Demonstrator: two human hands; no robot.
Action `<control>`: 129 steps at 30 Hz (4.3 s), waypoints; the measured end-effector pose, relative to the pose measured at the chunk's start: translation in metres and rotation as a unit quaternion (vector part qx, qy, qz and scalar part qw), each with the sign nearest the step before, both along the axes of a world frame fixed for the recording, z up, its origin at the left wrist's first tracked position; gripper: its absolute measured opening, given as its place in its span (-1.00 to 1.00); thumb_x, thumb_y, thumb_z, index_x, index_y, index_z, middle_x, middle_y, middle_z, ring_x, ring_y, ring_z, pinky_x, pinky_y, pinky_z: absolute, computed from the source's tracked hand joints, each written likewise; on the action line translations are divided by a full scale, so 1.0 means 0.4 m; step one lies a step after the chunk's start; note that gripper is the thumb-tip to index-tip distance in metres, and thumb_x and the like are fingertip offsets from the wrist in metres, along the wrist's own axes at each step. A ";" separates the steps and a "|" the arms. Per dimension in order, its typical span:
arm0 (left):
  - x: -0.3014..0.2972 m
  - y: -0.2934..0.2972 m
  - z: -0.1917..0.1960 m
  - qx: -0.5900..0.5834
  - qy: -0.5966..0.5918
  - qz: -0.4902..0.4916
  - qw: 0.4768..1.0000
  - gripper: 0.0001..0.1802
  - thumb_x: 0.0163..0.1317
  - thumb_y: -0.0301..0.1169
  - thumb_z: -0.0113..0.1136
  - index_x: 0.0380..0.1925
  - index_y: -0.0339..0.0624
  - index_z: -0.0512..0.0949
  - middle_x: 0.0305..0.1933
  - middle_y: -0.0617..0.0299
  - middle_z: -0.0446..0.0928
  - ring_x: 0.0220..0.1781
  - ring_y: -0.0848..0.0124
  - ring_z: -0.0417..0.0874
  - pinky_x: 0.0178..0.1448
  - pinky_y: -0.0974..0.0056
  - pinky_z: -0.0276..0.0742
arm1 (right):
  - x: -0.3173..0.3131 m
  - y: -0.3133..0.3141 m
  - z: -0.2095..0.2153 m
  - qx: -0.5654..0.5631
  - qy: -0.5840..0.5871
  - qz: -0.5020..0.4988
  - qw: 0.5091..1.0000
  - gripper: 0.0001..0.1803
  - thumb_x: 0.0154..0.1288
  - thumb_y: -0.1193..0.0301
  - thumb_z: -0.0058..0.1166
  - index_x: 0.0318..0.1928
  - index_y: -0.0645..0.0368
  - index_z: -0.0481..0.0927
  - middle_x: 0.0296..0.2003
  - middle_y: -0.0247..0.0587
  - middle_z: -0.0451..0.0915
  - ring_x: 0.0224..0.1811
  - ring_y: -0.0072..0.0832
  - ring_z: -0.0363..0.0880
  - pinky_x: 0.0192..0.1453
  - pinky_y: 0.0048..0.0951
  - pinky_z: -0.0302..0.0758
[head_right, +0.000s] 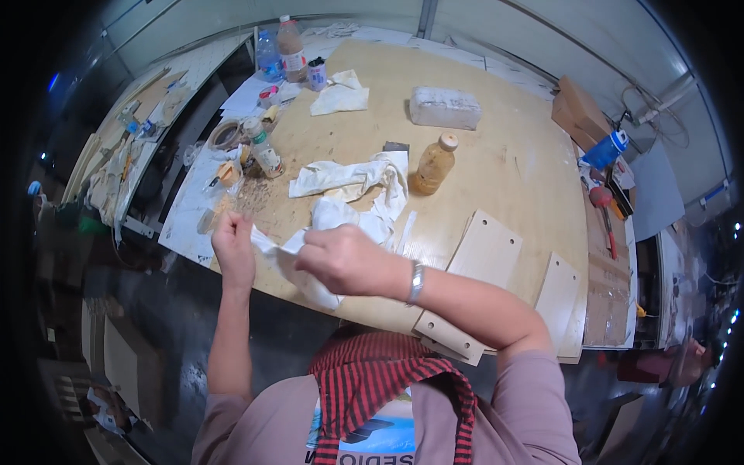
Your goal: Applying a liquid finish to rectangular wooden boards using a cloth and then applying masking tape to the edges.
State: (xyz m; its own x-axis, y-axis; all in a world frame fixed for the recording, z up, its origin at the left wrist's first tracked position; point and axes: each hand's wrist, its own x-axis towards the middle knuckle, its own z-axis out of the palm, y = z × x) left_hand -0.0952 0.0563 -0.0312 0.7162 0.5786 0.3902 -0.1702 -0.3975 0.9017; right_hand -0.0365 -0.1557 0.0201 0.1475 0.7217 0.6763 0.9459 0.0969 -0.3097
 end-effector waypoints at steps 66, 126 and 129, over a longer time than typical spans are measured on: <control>0.138 -0.387 -0.344 0.391 0.166 -0.326 0.845 -0.82 -0.02 -0.36 0.35 -0.46 -0.17 0.57 -0.38 0.21 0.52 -0.27 0.23 0.54 -0.21 0.18 0.48 | -0.215 -0.409 -0.263 0.275 0.792 -0.164 0.519 -0.75 0.47 0.36 -0.16 -0.27 0.27 0.50 -0.69 -0.33 0.41 -0.68 -0.54 0.44 -0.32 -0.48 0.60; 0.049 -0.519 -0.121 -0.210 0.276 -0.537 0.769 -0.69 0.40 -0.27 0.05 -0.36 -0.27 0.64 -0.56 0.42 0.48 -0.57 0.70 0.34 -0.49 0.54 0.22 | -0.172 -0.465 -0.218 0.064 0.132 -0.443 0.884 -0.80 -0.05 0.70 0.10 -0.35 0.24 0.51 -0.36 -0.09 0.60 -0.47 -0.22 0.55 -0.40 -0.37 0.52; 0.035 -0.533 -0.106 -0.319 0.335 -0.531 0.710 -0.69 0.41 -0.27 0.05 -0.37 -0.26 0.65 -0.55 0.42 0.50 -0.57 0.72 0.36 -0.51 0.55 0.20 | -0.180 -0.448 -0.227 0.092 0.053 -0.445 0.889 -0.82 -0.06 0.67 0.13 -0.36 0.27 0.52 -0.34 -0.10 0.60 -0.48 -0.26 0.56 -0.44 -0.38 0.52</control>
